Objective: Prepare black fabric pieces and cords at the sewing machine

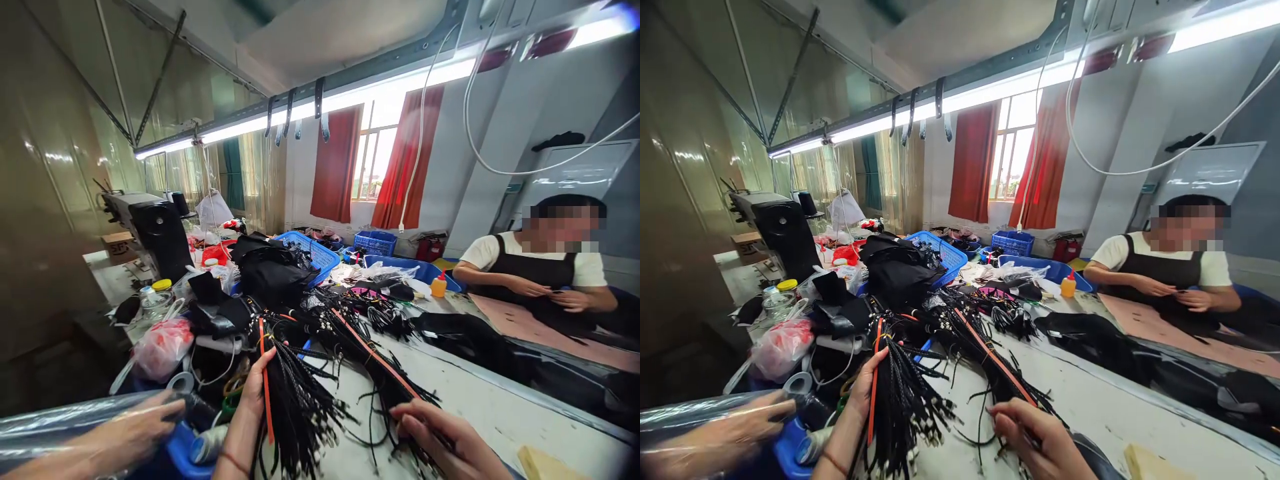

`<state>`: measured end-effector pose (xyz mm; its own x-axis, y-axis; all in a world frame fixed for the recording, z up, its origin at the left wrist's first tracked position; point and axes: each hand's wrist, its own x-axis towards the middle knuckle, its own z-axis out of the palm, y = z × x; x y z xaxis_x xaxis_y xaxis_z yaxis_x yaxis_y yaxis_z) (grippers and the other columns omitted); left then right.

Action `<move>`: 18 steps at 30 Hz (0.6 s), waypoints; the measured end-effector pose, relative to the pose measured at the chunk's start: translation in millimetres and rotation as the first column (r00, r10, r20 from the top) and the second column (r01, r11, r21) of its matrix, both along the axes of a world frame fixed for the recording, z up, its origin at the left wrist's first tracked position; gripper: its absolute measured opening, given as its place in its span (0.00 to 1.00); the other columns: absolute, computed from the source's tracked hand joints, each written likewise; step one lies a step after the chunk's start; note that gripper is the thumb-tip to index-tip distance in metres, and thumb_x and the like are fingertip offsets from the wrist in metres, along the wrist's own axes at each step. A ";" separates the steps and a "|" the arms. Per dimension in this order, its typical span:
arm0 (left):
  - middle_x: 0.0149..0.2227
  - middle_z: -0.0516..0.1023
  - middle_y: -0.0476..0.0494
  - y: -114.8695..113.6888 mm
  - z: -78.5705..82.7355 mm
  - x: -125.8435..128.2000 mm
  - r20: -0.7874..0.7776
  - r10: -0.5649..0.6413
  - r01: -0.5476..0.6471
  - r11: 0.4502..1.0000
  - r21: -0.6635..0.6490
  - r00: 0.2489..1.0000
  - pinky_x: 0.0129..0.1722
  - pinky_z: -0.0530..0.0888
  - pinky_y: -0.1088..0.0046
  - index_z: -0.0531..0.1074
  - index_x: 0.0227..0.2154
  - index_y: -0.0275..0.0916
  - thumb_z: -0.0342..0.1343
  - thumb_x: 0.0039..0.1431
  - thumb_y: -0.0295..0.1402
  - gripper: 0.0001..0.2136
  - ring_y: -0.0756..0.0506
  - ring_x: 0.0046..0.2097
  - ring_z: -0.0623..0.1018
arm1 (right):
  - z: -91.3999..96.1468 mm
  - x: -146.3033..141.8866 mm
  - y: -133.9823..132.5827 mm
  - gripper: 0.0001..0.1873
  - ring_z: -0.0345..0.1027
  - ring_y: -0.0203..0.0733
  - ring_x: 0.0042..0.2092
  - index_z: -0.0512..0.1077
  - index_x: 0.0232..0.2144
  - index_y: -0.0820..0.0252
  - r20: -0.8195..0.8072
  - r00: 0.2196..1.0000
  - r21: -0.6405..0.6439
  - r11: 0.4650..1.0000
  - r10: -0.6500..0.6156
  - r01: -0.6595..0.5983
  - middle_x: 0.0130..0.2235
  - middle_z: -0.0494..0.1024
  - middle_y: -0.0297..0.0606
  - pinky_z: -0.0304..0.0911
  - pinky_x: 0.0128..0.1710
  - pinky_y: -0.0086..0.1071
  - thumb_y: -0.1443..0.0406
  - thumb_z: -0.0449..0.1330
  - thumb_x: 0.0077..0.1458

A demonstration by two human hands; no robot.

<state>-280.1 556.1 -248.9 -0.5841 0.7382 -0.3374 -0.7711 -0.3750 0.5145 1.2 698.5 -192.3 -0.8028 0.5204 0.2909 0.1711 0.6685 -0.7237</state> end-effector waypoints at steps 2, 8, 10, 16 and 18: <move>0.33 0.83 0.40 -3.8 -2.1 15.3 -0.002 -0.012 0.012 0.998 0.060 1.000 0.40 0.80 0.63 0.76 0.40 0.31 0.52 0.61 0.27 0.09 0.41 0.36 0.83 | 5.3 -12.1 3.1 0.25 0.73 0.45 0.35 0.78 0.37 0.55 -0.004 1.000 -0.056 0.998 -0.030 0.030 0.32 0.80 0.39 0.69 0.34 0.29 0.45 0.51 0.59; 0.36 0.83 0.37 -6.9 9.5 56.5 0.001 -0.110 0.109 0.984 0.140 0.994 0.47 0.78 0.59 0.77 0.40 0.31 0.56 0.59 0.34 0.12 0.37 0.43 0.82 | 15.4 -49.2 -5.1 0.29 0.71 0.52 0.50 0.76 0.45 0.61 0.045 0.997 -0.138 0.989 0.066 -0.059 0.47 0.79 0.45 0.64 0.52 0.40 0.45 0.52 0.58; 0.38 0.83 0.37 -4.0 17.2 67.8 0.007 -0.121 0.119 0.981 0.154 0.993 0.49 0.77 0.57 0.77 0.41 0.31 0.53 0.60 0.37 0.15 0.36 0.45 0.81 | 13.9 -56.5 -12.7 0.31 0.68 0.53 0.54 0.72 0.52 0.63 0.085 0.987 -0.203 0.972 0.140 -0.120 0.53 0.76 0.47 0.61 0.56 0.43 0.47 0.56 0.56; 0.38 0.83 0.42 5.5 23.0 86.9 -0.007 -0.019 0.019 0.994 0.110 1.000 0.53 0.74 0.61 0.75 0.46 0.34 0.57 0.56 0.27 0.14 0.40 0.44 0.81 | 3.9 -59.2 -23.6 0.38 0.67 0.54 0.55 0.69 0.56 0.59 0.124 0.964 -0.306 0.933 0.237 -0.190 0.54 0.76 0.42 0.62 0.56 0.42 0.55 0.70 0.43; 0.39 0.83 0.44 5.0 21.4 89.0 -0.038 -0.003 0.007 0.993 0.114 0.999 0.53 0.74 0.60 0.74 0.48 0.36 0.61 0.54 0.27 0.17 0.40 0.43 0.81 | 1.1 -59.1 -22.3 0.40 0.67 0.54 0.55 0.69 0.56 0.61 0.151 0.970 -0.316 0.939 0.192 -0.137 0.53 0.76 0.43 0.61 0.56 0.43 0.57 0.71 0.40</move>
